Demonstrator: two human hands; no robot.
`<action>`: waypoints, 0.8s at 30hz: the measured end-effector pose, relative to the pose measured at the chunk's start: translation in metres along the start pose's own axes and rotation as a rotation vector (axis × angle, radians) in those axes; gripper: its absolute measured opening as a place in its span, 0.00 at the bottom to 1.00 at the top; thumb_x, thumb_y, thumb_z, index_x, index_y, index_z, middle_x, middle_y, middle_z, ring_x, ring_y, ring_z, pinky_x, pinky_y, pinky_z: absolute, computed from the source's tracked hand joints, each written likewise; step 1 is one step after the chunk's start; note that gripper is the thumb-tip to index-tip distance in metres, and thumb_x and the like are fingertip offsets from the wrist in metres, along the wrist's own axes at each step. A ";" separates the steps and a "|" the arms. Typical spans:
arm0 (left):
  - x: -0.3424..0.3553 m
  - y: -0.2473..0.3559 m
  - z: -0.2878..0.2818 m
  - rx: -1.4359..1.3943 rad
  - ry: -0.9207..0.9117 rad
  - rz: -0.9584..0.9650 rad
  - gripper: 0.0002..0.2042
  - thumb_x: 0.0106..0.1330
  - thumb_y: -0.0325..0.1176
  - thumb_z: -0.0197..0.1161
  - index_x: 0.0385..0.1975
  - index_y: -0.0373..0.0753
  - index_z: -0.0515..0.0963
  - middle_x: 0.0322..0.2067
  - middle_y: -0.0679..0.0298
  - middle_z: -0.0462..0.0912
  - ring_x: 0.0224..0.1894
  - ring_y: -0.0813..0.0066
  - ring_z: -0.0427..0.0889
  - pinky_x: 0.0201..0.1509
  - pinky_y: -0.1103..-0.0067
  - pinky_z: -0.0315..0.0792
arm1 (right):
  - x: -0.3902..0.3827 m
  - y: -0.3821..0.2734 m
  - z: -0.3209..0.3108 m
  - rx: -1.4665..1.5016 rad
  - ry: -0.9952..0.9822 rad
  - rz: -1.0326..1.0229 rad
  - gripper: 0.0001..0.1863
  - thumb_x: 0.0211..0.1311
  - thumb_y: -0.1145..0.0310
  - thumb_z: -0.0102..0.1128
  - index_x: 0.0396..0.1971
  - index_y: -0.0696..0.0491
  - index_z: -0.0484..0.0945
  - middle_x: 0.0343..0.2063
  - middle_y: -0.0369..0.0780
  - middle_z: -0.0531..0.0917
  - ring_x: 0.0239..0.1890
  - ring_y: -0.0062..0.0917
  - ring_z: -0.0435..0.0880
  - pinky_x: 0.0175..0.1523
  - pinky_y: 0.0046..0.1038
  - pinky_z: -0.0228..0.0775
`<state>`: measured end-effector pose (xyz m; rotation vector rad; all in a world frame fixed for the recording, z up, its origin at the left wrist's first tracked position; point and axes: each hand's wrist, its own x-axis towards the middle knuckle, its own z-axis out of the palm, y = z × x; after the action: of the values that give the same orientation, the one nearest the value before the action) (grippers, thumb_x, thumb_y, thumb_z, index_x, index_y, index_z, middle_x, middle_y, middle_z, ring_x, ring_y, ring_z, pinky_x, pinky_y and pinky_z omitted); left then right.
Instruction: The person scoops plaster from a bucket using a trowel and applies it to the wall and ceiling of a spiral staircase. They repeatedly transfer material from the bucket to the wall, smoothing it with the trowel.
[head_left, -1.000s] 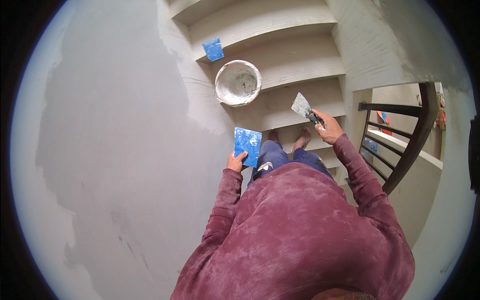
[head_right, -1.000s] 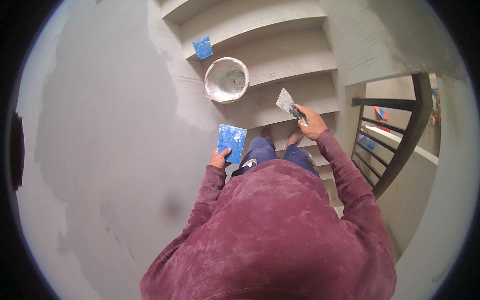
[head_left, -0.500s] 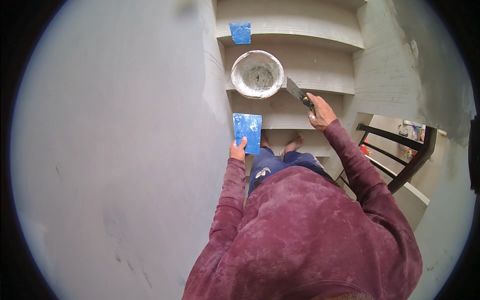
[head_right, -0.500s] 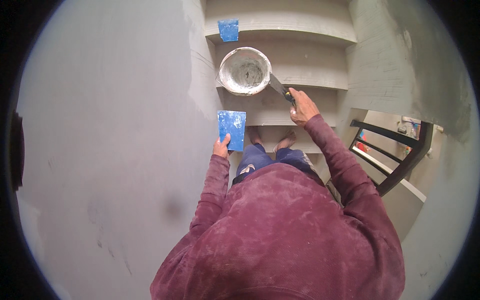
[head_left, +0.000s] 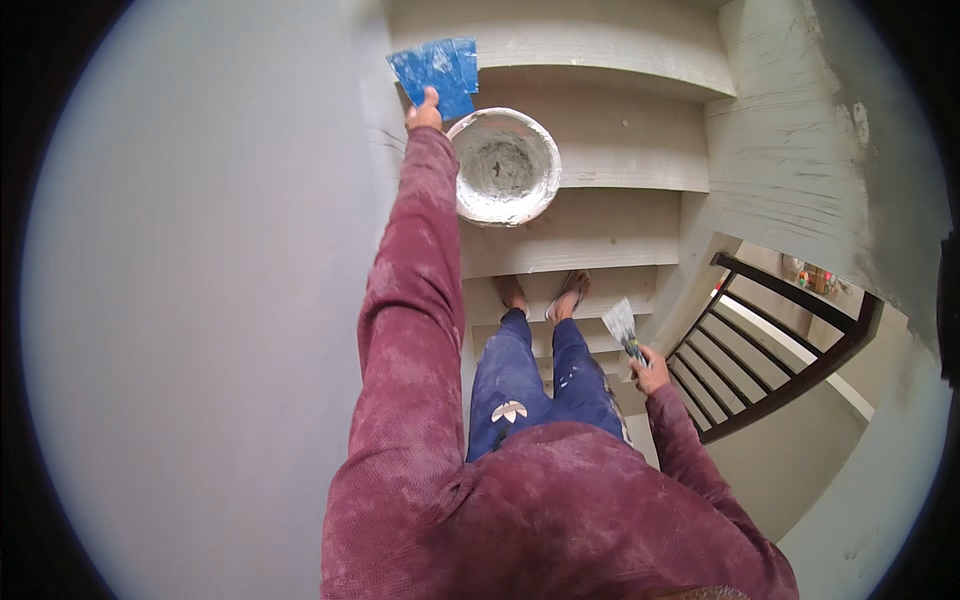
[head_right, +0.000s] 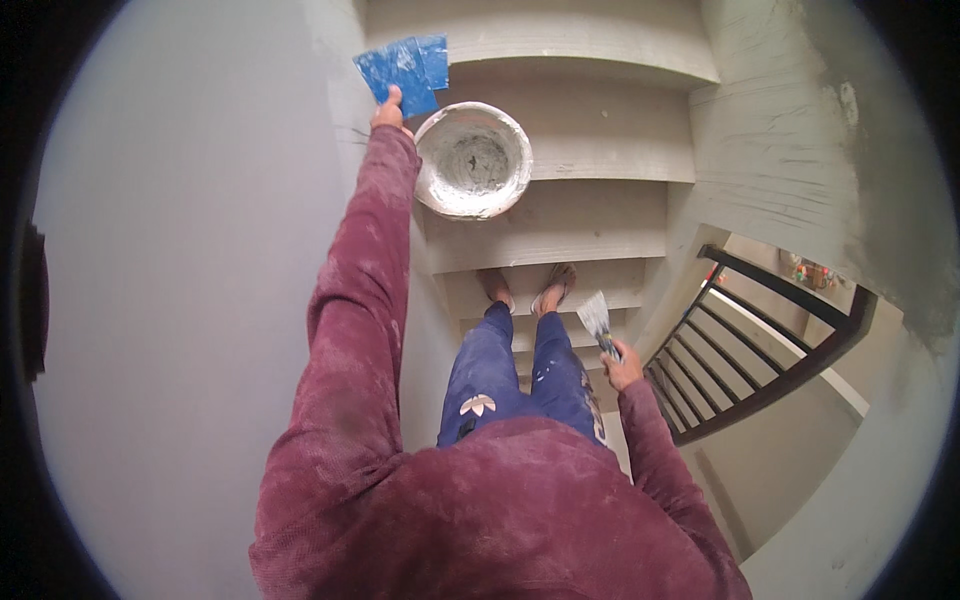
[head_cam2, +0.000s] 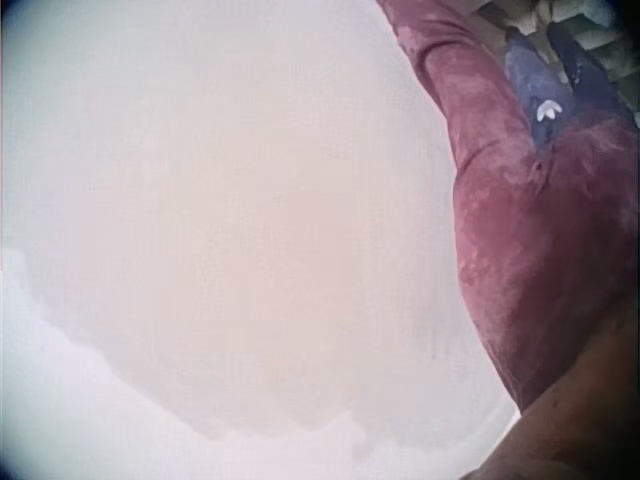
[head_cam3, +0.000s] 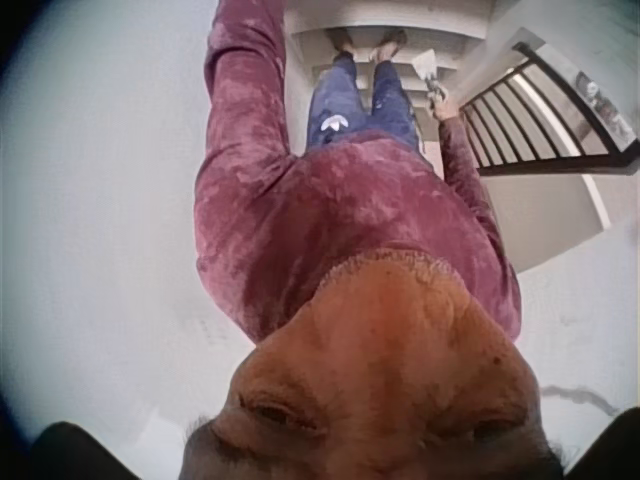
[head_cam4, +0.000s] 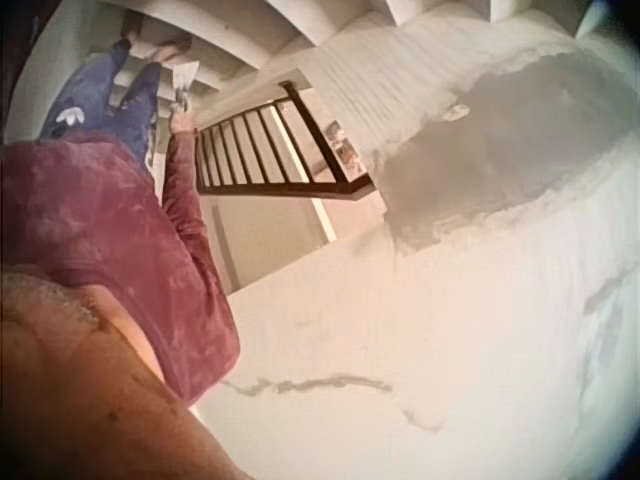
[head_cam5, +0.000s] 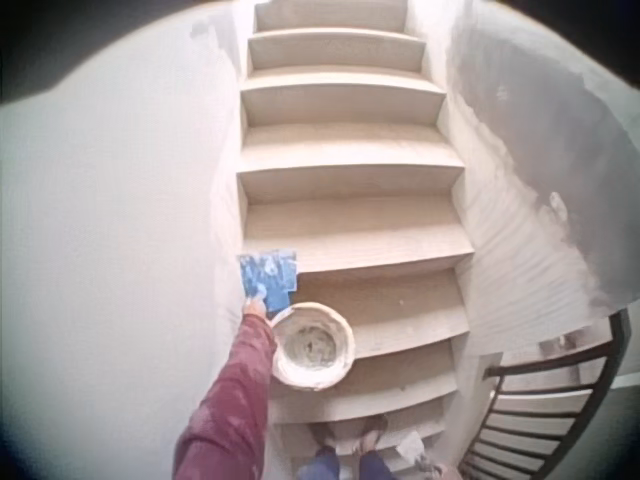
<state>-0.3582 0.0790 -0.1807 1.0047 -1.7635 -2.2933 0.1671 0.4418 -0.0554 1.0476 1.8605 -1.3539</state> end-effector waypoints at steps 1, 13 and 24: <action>0.034 -0.008 -0.011 0.220 0.050 0.063 0.24 0.59 0.47 0.68 0.47 0.32 0.78 0.45 0.58 0.82 0.44 0.66 0.80 0.53 0.73 0.71 | -0.001 0.016 -0.009 -0.025 -0.003 0.089 0.20 0.54 0.75 0.61 0.49 0.58 0.75 0.23 0.35 0.78 0.18 0.18 0.75 0.23 0.24 0.69; 0.033 -0.007 0.042 0.080 0.037 -0.143 0.20 0.59 0.29 0.68 0.49 0.30 0.71 0.46 0.53 0.78 0.43 0.66 0.80 0.46 0.68 0.76 | -0.019 0.134 -0.002 0.053 0.092 0.454 0.20 0.56 0.76 0.59 0.51 0.55 0.74 0.23 0.37 0.78 0.15 0.20 0.75 0.13 0.23 0.62; -0.165 -0.018 -0.096 -0.180 -0.064 -0.119 0.22 0.66 0.29 0.62 0.58 0.33 0.67 0.53 0.59 0.75 0.53 0.67 0.75 0.63 0.71 0.67 | 0.027 0.087 -0.027 0.251 0.071 0.297 0.23 0.57 0.74 0.61 0.54 0.54 0.72 0.21 0.33 0.75 0.15 0.17 0.72 0.15 0.22 0.60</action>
<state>-0.1720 0.0768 -0.1355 1.0402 -1.5222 -2.5287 0.2275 0.4888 -0.1113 1.4524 1.5321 -1.4077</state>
